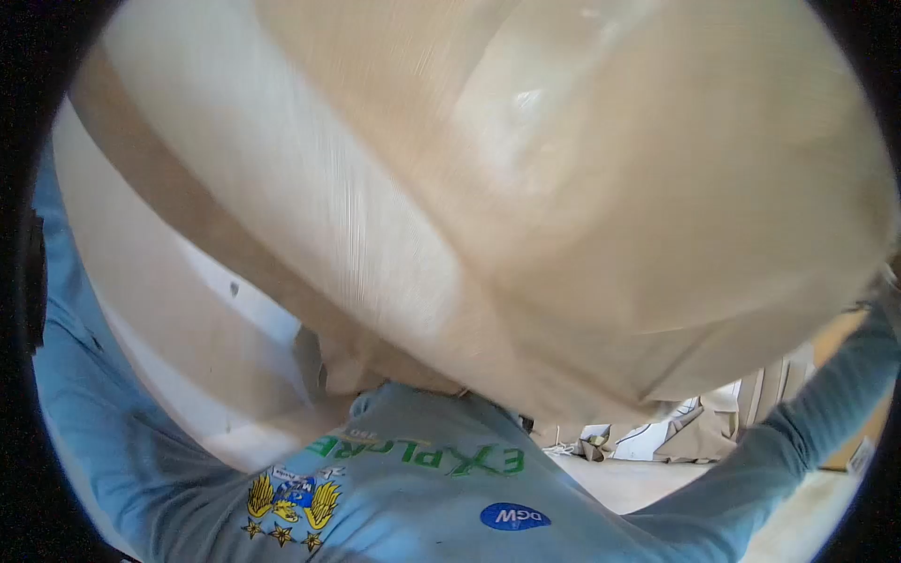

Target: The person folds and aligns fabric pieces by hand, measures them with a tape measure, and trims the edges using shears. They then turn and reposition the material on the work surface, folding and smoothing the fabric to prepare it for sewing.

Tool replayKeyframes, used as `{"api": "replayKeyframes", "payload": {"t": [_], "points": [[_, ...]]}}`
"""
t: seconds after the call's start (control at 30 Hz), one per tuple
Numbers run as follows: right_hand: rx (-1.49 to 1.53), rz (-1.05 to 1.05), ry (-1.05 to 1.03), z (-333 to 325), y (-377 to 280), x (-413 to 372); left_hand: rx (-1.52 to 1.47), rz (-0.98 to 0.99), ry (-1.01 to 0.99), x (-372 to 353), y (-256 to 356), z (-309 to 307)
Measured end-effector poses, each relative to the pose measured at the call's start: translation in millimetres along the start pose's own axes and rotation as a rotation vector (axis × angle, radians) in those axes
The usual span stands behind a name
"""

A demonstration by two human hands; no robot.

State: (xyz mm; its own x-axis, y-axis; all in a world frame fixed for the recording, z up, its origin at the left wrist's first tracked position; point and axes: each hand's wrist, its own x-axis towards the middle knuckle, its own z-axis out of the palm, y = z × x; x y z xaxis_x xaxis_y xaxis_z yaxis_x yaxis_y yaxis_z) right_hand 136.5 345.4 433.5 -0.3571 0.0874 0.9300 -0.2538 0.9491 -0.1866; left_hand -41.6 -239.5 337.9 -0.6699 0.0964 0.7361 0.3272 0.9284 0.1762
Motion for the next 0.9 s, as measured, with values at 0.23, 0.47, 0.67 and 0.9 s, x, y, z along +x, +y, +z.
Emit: {"api": "replayKeyframes", "payload": {"t": [0.23, 0.47, 0.67, 0.9], "points": [[0.524, -0.687, -0.496, 67, -2, 7, -0.129, 0.179, -0.118, 15, 78, 34], [0.689, -0.442, -0.822, 89, -75, -46, -0.145, 0.188, -0.327, -17, 91, 93], [1.177, -0.067, -1.561, 165, -52, -206, -0.033, 0.035, -0.128, -15, 10, 27], [1.254, -0.214, -2.253, 189, -122, -329, 0.118, -0.087, 0.052, -27, -64, -49]]}}
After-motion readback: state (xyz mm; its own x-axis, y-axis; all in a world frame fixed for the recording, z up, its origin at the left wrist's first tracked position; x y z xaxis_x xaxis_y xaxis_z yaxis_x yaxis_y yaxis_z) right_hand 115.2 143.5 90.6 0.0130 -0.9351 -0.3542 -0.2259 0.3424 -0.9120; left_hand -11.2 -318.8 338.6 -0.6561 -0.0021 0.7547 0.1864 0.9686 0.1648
